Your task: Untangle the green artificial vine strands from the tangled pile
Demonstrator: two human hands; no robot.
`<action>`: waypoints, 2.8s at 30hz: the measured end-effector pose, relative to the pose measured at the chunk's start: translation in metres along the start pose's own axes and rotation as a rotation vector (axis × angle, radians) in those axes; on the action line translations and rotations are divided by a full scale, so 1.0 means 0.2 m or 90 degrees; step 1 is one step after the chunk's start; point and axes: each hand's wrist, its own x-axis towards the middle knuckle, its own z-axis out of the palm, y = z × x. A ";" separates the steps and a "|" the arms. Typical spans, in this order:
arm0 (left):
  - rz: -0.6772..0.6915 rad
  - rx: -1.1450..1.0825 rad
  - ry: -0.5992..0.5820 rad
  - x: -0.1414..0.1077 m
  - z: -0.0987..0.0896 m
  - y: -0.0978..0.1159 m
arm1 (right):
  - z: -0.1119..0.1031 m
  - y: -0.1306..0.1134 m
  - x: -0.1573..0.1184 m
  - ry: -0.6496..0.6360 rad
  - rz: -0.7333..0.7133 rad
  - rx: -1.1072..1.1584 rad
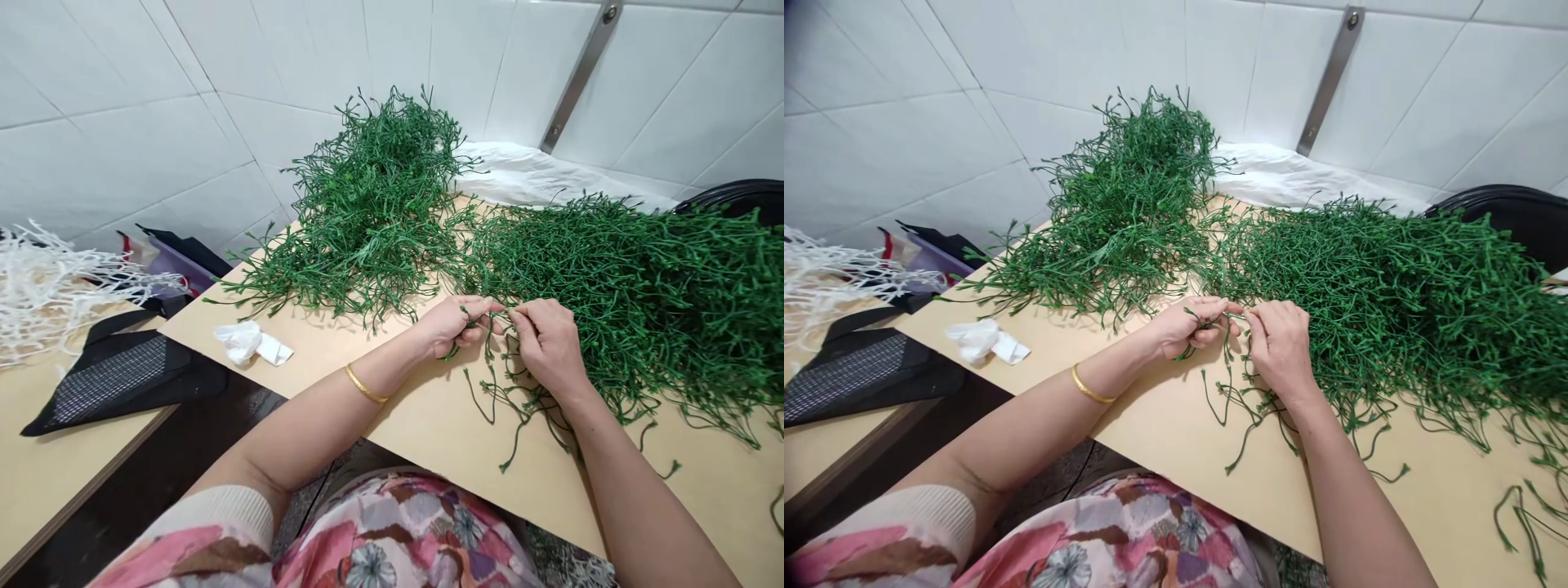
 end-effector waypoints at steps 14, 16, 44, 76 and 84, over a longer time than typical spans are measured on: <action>0.008 0.016 0.072 0.01 0.00 -0.01 | 0.01 -0.02 0.00 0.032 0.029 -0.023; 0.023 0.012 0.084 0.01 0.01 -0.01 | 0.00 -0.05 -0.01 0.091 0.012 -0.070; 0.207 0.397 0.076 0.01 -0.03 -0.04 | 0.01 -0.05 0.00 -0.107 0.014 0.155; 0.051 0.121 0.013 0.00 -0.02 -0.02 | -0.09 -0.04 0.01 0.211 0.134 0.063; 0.070 0.108 0.144 0.02 -0.01 -0.02 | -0.13 -0.11 -0.01 0.293 0.110 0.106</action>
